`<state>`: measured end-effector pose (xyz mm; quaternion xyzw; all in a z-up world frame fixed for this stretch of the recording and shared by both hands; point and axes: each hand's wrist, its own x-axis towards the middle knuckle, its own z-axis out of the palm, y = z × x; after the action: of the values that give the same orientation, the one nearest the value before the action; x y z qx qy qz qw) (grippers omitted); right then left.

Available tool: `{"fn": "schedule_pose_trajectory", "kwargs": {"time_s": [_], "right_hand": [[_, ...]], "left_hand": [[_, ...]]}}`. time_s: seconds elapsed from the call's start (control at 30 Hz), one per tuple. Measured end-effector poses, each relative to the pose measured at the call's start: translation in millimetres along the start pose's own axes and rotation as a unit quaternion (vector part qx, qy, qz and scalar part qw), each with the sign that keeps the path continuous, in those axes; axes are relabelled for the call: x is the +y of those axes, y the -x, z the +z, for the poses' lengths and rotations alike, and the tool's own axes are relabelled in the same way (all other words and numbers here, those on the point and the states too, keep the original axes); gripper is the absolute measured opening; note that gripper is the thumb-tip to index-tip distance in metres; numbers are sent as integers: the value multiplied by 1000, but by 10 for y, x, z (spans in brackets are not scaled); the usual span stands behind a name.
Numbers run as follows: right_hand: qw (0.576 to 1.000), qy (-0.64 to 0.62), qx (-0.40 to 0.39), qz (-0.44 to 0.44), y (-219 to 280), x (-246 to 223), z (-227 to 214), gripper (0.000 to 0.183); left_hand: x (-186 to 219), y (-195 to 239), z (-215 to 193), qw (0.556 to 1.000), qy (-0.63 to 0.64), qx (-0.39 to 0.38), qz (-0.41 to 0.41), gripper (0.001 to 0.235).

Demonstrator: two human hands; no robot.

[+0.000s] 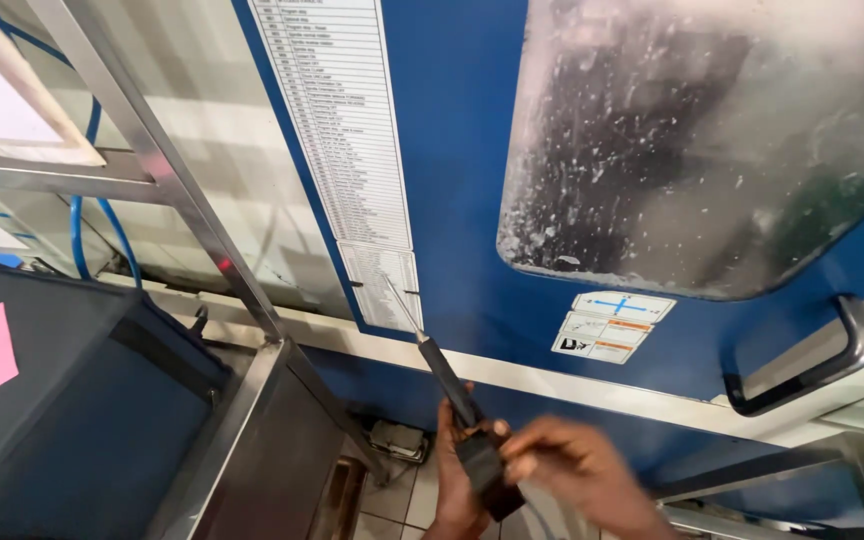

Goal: Operate a CNC lathe to machine a metal part, use an air gun to clean it, and verify dimensions on a gauge.

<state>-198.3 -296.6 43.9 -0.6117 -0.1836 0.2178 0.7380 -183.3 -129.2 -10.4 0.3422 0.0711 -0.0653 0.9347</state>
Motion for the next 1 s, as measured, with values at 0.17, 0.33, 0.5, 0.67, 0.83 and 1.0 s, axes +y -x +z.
{"fn": "schedule_pose_trajectory", "kwargs": {"time_s": [0.17,0.33,0.5,0.67,0.83,1.0], "right_hand": [[910,330,237,-78,-8,45,-134,57],[960,48,178,-209,2,800,-391,91],[947,89,283,123,598,809,-1006,57],[940,-69,292,161,1547,755,-1256,70],[901,209,199,324,1913,955,-1375,70],[884,236,287,283,1783,484,-992,87]], "left_hand": [[-2,7,108,988,-28,-145,-49,68],[26,-10,301,945,63,-277,-159,74],[176,-203,73,931,102,-162,-311,74],[107,-851,-445,968,33,27,-246,41],[-165,-1119,-580,978,37,104,-176,33],[-260,-1100,-331,990,-69,107,61,20]]}}
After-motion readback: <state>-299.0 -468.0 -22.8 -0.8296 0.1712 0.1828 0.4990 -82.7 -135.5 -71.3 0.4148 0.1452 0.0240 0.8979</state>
